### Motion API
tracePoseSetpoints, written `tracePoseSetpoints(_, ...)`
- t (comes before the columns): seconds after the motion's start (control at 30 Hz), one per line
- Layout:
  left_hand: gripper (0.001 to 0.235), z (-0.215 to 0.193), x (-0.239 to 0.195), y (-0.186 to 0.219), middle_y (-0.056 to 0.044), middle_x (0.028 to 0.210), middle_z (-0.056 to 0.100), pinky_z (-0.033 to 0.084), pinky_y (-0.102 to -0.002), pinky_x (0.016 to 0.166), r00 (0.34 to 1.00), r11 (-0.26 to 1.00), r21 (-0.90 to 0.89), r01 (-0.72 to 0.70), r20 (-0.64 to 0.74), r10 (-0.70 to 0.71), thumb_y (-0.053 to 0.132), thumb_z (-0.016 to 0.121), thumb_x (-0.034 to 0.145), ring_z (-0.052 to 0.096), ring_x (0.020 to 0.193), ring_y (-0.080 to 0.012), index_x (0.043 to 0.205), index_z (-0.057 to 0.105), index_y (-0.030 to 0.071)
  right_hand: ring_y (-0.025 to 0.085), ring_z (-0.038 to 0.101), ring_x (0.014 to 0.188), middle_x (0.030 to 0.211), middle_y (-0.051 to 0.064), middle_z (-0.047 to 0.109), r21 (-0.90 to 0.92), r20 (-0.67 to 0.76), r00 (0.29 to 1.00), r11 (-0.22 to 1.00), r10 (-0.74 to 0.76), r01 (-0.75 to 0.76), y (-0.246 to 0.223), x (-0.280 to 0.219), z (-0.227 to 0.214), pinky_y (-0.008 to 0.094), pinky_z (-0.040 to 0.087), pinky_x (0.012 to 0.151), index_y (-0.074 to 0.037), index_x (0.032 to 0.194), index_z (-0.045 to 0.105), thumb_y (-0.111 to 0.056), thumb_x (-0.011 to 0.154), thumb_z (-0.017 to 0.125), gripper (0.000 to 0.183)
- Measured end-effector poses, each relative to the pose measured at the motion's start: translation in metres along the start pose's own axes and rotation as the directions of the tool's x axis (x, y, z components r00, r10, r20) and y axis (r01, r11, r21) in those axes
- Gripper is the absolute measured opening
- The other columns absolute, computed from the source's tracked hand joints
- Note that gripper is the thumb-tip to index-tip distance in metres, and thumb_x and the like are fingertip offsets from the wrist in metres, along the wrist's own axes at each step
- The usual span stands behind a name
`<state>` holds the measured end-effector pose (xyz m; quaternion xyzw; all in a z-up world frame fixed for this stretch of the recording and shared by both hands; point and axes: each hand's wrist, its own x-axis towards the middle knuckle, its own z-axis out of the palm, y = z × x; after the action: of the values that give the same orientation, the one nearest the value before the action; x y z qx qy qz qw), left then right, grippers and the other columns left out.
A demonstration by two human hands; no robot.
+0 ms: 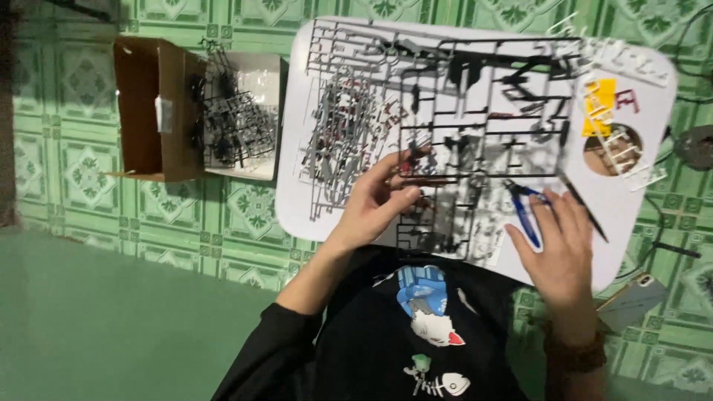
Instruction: The person uses blue-handled pliers to cut small plastic parts from white and black sprues. They handle multiple sprues, place cut pieces on the table, and consult an instruction sheet while working at a white table with green patterned wallpaper.
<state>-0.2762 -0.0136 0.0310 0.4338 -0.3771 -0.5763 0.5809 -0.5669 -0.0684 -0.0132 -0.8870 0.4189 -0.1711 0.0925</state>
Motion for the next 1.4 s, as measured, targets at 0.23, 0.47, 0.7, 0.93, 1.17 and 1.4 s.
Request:
tracePoseSetpoints(0.23, 0.050, -0.004, -0.005, 0.002, 0.009, 0.071, 0.038, 0.042, -0.019, 0.061, 0.999, 0.999, 0.032, 0.008, 0.032, -0.009, 0.019, 0.062, 0.096, 0.041, 0.062, -0.0051, 0.141, 0.043, 0.007, 0.040, 0.055, 0.122, 0.131, 0.020, 0.058, -0.074, 0.017, 1.000, 0.997, 0.002, -0.001, -0.002, -0.002, 0.003, 0.055, 0.041, 0.108, 0.006, 0.125, 0.064, -0.017, 0.089, 0.077, 0.044)
tracePoseSetpoints(0.47, 0.049, -0.012, -0.009, -0.008, -0.014, 0.123, 0.054, 0.061, -0.027, 0.066, 0.999, 0.998, -0.049, -0.036, -0.010, 0.035, 0.016, 0.061, 0.096, 0.066, 0.083, -0.0190, 0.137, 0.043, -0.001, 0.037, 0.056, 0.110, 0.120, 0.023, 0.059, -0.033, -0.060, 0.997, 0.998, -0.050, 0.048, 0.006, 0.000, 0.002, 0.047, 0.051, 0.096, 0.010, 0.119, 0.065, -0.004, 0.088, 0.077, 0.036)
tracePoseSetpoints(0.7, 0.045, -0.031, -0.016, -0.010, -0.021, 0.132, 0.052, 0.064, -0.031, 0.072, 0.997, 0.999, -0.047, -0.026, -0.078, 0.023, 0.015, 0.062, 0.095, 0.070, 0.080, -0.0238, 0.132, 0.045, -0.004, 0.047, 0.062, 0.101, 0.117, 0.041, 0.055, 0.248, -0.093, 0.988, 0.964, 0.126, -0.100, -0.005, 0.002, -0.035, 0.041, 0.060, 0.084, 0.029, 0.122, 0.056, 0.015, 0.087, 0.071, 0.041)
tracePoseSetpoints(0.93, 0.038, -0.085, -0.023, 0.012, -0.026, 0.151, 0.033, 0.059, -0.030, 0.065, 0.960, 0.983, 0.055, -0.174, -0.212, 0.182, 0.010, 0.050, 0.103, 0.065, 0.076, -0.0252, 0.139, 0.040, 0.001, 0.029, 0.063, 0.071, 0.089, 0.031, 0.069, 0.332, -0.140, 0.927, 0.898, 0.348, -0.287, 0.024, -0.017, -0.033, 0.032, 0.050, 0.052, 0.026, 0.096, 0.066, 0.017, 0.091, 0.043, 0.025)
tracePoseSetpoints(1.17, 0.044, -0.104, -0.028, 0.020, -0.014, 0.088, 0.059, 0.054, -0.035, 0.051, 0.861, 0.972, 0.226, -0.071, -0.477, 0.174, 0.019, 0.049, 0.098, 0.056, 0.056, -0.0261, 0.133, 0.045, -0.007, 0.020, 0.059, 0.090, 0.101, 0.002, 0.059, 0.883, 0.469, 0.742, -0.259, 0.478, -0.391, 0.054, -0.042, -0.015, 0.034, 0.050, 0.085, -0.011, 0.113, 0.059, -0.049, 0.088, 0.056, 0.046)
tracePoseSetpoints(1.4, 0.048, -0.117, -0.033, 0.017, -0.019, 0.109, 0.060, 0.051, -0.036, 0.046, 0.885, 0.951, 0.307, -0.036, -0.432, 0.172, 0.026, 0.048, 0.099, 0.054, 0.051, -0.0276, 0.130, 0.044, -0.011, 0.019, 0.052, 0.064, 0.087, 0.007, 0.049, 0.935, 0.304, 0.818, 0.010, 0.488, -0.354, 0.058, -0.058, 0.012, 0.028, 0.041, 0.055, -0.002, 0.094, 0.056, -0.042, 0.095, 0.049, 0.041)
